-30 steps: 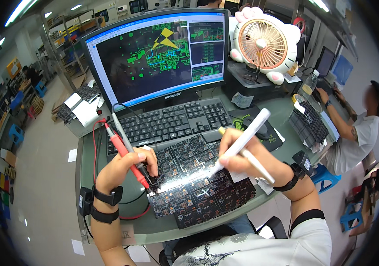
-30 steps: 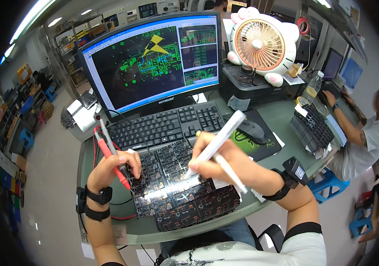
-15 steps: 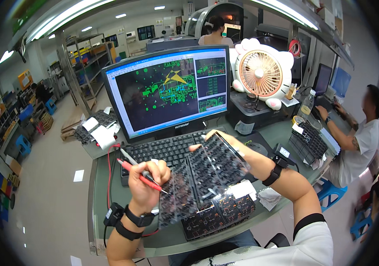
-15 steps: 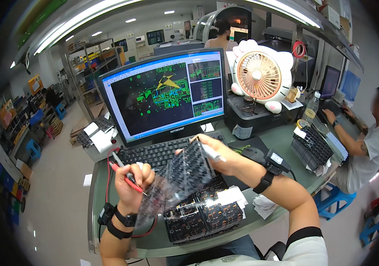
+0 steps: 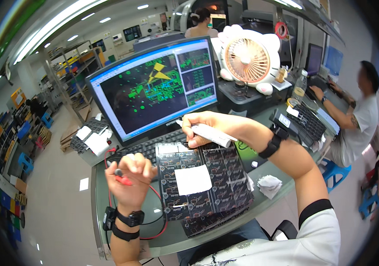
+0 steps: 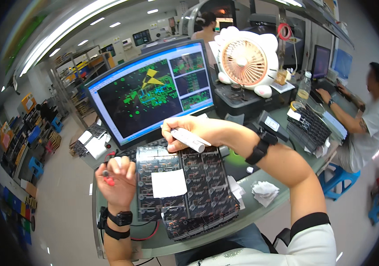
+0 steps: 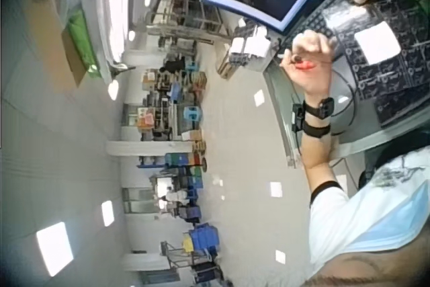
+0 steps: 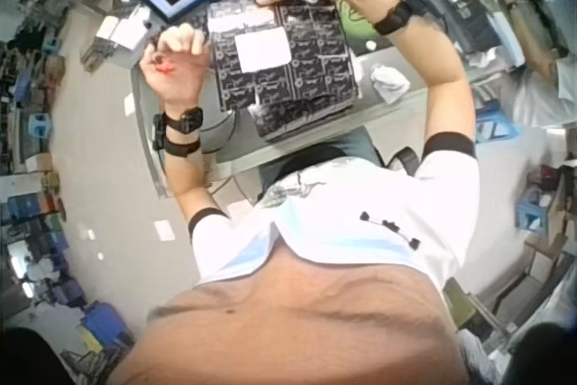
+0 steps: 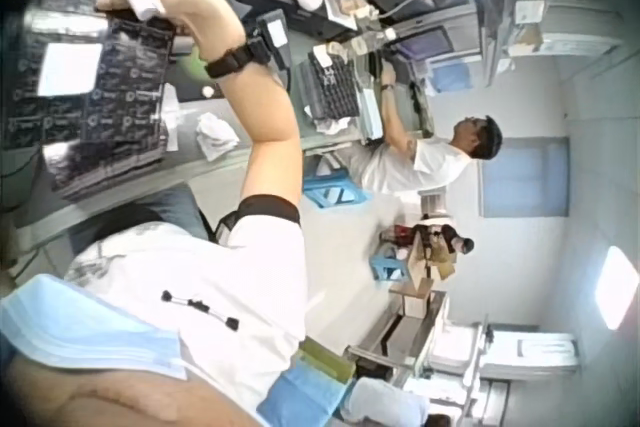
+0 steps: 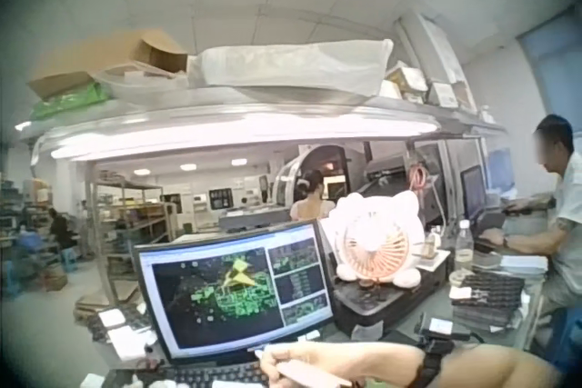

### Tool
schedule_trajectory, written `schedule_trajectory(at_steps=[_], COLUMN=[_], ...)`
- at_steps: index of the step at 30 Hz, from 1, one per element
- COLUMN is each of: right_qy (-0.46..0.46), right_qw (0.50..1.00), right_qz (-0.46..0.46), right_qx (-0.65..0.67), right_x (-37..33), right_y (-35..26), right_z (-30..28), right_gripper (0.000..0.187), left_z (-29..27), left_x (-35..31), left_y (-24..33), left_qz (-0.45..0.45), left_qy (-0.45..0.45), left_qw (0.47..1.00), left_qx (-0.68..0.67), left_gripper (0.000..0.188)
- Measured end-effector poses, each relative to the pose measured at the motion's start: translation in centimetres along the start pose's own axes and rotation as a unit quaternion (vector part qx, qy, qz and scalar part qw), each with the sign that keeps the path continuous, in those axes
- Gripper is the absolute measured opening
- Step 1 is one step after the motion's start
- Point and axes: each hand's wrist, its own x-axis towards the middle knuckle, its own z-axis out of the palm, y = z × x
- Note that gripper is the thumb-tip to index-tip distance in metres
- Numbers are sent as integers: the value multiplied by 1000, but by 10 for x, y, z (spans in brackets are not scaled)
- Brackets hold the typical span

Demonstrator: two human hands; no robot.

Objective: Testing a printed circuit board using multimeter probes and monitoring results on computer software.

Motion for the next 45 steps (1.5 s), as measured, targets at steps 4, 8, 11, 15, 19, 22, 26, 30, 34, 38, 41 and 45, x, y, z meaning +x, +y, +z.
schedule_trajectory(at_steps=[4, 8, 11, 15, 19, 22, 26, 30, 34, 38, 41, 45], right_qy=[-38, -85, -100, -66, 141, 191, 149, 127, 135, 130, 129, 160], right_qw=[997, 994, 992, 981, 967, 982, 989, 976, 947, 938, 929, 920], right_qz=[-2, -10, -7, -12, -77, 1, -1, -68, -114, -139, -131, -124], right_qx=[-73, -67, -81, -184, -196, -4, -20, -163, -269, -289, -321, -336], right_x=[-4, -1, 7, 3, -27, -65, -89, -93, -89, -87, -88, -89], right_y=[18, 38, 43, 32, 20, -6, -9, -1, 7, 11, 9, 8], right_z=[-16, -18, -17, -13, 2, 33, 73, 88, 95, 98, 96, 91], right_gripper=[19, 17, 18, 20, 24, 29, 21, 24, 25, 24, 24, 23], left_z=[5, 6, 6, 13, 15, 17, 16, 20, 24, 23, 20, 21], left_x=[-5, -16, -19, -19, -19, -19, -18, -18, -19, -19, -19, -17], left_y=[-4, -13, -20, -27, -30, -29, -26, -27, -27, -28, -27, -28], left_qz=[-11, -146, -201, -199, -177, -194, -234, -244, -243, -245, -247, -245], left_qy=[-173, -269, -340, -380, -382, -364, -341, -338, -340, -341, -338, -343], left_qw=[967, 924, 858, 815, 812, 818, 820, 814, 809, 806, 809, 807], left_qx=[189, 229, 329, 390, 405, 402, 396, 404, 414, 417, 413, 412], left_gripper=[59, 69, 69, 60, 54, 52, 52, 51, 51, 50, 49, 48])
